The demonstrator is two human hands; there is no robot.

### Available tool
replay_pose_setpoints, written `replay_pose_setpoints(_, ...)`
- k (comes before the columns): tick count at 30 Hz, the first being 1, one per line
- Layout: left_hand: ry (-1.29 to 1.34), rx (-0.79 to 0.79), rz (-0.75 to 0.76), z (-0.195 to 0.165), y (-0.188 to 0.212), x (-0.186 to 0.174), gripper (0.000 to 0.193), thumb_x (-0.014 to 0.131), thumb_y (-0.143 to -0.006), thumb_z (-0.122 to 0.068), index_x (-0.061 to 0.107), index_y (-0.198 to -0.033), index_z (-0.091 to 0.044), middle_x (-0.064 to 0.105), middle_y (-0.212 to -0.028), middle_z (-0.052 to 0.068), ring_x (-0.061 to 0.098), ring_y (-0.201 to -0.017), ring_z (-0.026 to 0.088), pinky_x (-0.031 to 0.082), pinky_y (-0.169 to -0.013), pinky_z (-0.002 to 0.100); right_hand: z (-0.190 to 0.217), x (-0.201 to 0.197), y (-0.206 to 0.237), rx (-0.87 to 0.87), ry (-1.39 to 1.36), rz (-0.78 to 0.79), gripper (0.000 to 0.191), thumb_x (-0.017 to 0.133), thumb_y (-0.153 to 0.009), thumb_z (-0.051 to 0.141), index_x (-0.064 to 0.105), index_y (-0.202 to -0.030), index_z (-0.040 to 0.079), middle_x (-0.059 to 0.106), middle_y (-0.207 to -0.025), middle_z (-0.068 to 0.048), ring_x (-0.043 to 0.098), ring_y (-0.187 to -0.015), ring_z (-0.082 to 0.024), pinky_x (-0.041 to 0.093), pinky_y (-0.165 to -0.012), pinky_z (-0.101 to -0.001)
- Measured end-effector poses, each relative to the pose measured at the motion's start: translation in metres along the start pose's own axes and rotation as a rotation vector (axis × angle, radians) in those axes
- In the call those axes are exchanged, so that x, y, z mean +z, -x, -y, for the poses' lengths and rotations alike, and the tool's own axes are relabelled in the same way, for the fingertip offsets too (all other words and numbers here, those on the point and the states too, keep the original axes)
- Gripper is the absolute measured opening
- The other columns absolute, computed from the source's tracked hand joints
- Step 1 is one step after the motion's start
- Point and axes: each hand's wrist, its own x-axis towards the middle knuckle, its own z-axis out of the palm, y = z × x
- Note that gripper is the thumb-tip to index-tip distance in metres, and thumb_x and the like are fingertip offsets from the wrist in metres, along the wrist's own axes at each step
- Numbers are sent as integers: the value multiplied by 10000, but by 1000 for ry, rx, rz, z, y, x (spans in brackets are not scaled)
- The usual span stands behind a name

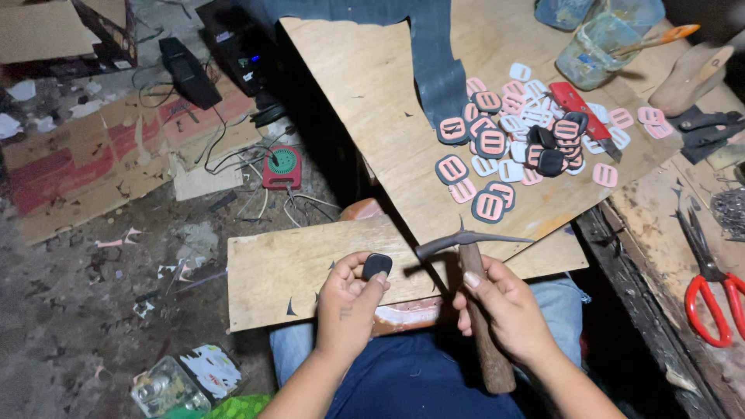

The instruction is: The person uses a hammer to shape small pink and black rubber pieces on a wooden board. They repeatedly pick up each piece, position it on the board, and strike it with the hammer to form the final shape.

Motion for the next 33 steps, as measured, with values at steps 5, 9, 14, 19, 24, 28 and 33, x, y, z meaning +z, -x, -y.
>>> replay_pose_setpoints(5, 119, -202, 65, -9, -6, 26, 191, 679, -946, -158, 693, -1033, 12, 744, -846, 92, 643, -719, 103, 528, -693, 252, 1, -8, 17, 24, -109, -40, 316, 541, -984, 257, 583, -1216, 45, 674, -750, -100, 636, -531, -170, 527, -493, -320)
replay_pose_setpoints(9, 261, -264, 54, -11, -9, 52, 179, 694, -942, -160, 689, -1015, 3, 738, -844, 72, 620, -712, 94, 515, -697, 247, 0, -4, 25, -197, -213, -43, 323, 509, -1005, 256, 578, -1246, 51, 680, -775, -98, 666, -564, -167, 559, -510, -314)
replay_pose_setpoints(14, 185, -229, 70, -20, -15, 73, 178, 704, -922, -167, 721, -966, 4, 755, -815, 72, 618, -695, 91, 506, -681, 240, 6, -13, 26, -199, -191, -21, 370, 519, -998, 237, 561, -1309, 43, 676, -777, -93, 659, -559, -165, 547, -503, -302)
replay_pose_setpoints(19, -44, -224, 277, -38, -19, 82, 184, 719, -918, -170, 740, -957, 9, 687, -754, 31, 558, -645, 81, 441, -607, 253, 39, -56, 27, -81, -46, -55, 404, 530, -963, 214, 592, -1325, 45, 677, -732, -90, 645, -499, -174, 538, -476, -312)
replay_pose_setpoints(24, -252, -62, 473, -46, -21, 90, 199, 680, -936, -190, 742, -959, -3, 669, -793, 7, 598, -728, 67, 499, -683, 238, 57, -89, 34, -78, -75, -48, 414, 532, -953, 221, 601, -1323, 48, 678, -706, -91, 635, -481, -166, 536, -459, -315)
replay_pose_setpoints(28, -420, 85, 585, -50, -20, 100, 195, 677, -932, -165, 722, -883, 18, 663, -817, 48, 625, -799, 125, 517, -752, 277, 49, -99, 35, -40, -48, 29, 398, 566, -960, 215, 615, -1298, 11, 675, -708, -89, 633, -487, -165, 528, -460, -314)
replay_pose_setpoints(33, -469, 90, 661, -55, -18, 115, 180, 684, -913, -158, 722, -855, 8, 653, -828, 60, 644, -827, 153, 525, -763, 296, 42, -115, 39, -49, -156, 43, 402, 584, -921, 222, 615, -1284, 51, 682, -709, -92, 643, -475, -171, 520, -447, -308)
